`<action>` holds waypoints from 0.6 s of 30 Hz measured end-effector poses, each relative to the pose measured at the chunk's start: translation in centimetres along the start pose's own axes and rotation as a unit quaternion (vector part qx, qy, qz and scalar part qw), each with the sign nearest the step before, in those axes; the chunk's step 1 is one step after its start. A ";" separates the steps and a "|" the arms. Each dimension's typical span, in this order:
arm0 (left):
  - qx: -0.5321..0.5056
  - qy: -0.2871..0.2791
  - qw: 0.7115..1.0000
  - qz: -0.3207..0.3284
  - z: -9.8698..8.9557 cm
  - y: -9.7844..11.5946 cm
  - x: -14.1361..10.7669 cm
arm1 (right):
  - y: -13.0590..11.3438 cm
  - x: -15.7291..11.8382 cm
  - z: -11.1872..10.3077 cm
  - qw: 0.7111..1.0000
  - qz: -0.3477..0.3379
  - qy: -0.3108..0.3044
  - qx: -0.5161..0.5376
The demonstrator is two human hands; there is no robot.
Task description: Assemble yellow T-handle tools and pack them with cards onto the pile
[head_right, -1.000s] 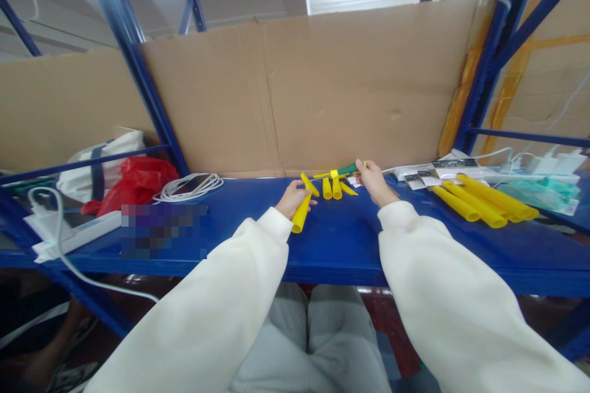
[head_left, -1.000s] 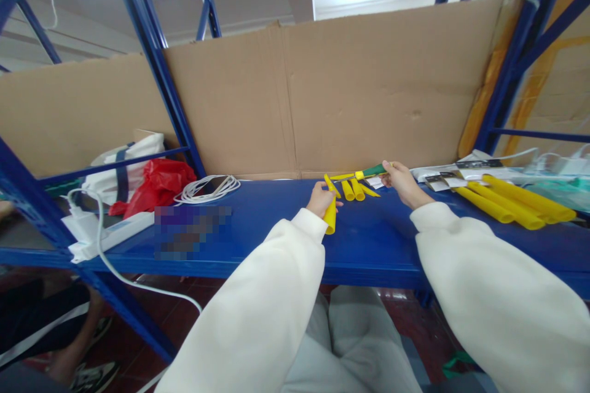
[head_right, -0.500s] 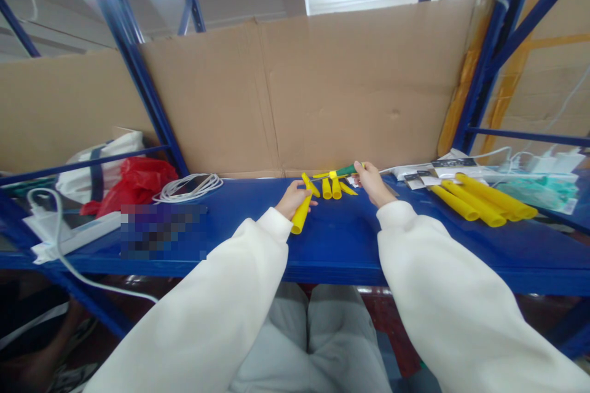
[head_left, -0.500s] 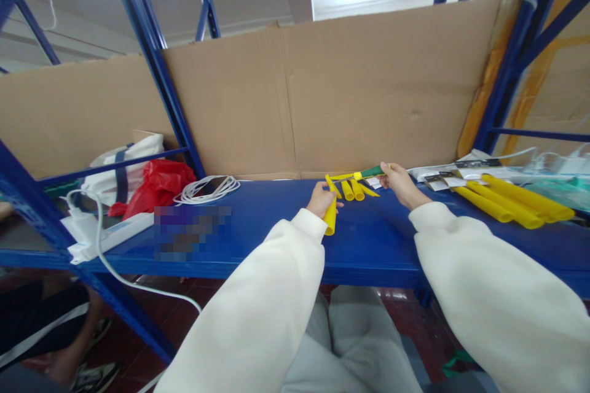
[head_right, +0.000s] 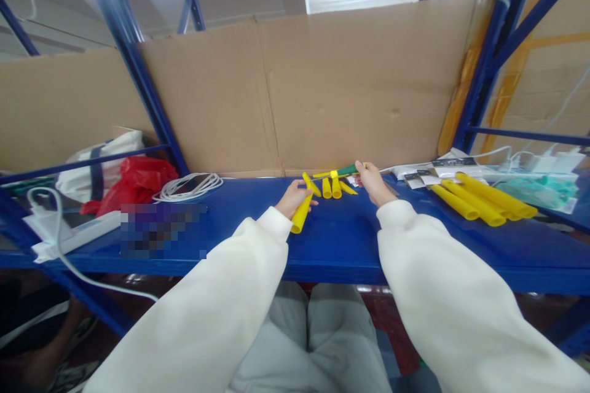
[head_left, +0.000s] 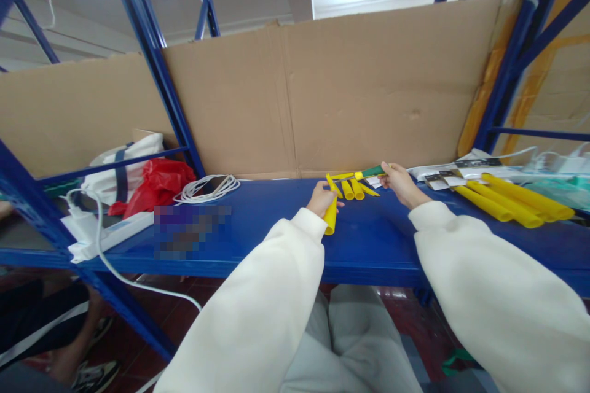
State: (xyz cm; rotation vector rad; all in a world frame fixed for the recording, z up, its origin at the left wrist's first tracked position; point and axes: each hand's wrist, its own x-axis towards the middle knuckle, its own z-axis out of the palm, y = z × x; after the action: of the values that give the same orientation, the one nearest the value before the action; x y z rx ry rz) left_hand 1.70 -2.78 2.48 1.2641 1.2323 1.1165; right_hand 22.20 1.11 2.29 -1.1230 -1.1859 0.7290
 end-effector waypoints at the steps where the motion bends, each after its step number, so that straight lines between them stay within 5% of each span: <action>1: 0.000 -0.001 1.000 0.000 0.0 0.0 0.0 | 0.0 0.0 0.0 1.000 0.002 0.002 -0.001; 18: 0.004 0.011 1.000 -0.005 0.1 -0.1 0.1 | -1.0 -0.8 0.3 0.998 0.028 0.019 0.054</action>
State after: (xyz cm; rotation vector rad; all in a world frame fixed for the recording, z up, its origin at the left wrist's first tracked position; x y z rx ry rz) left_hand 1.81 -2.68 2.41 1.2537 1.2604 1.1222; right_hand 21.55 0.18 2.99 -1.0789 -1.0739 0.8026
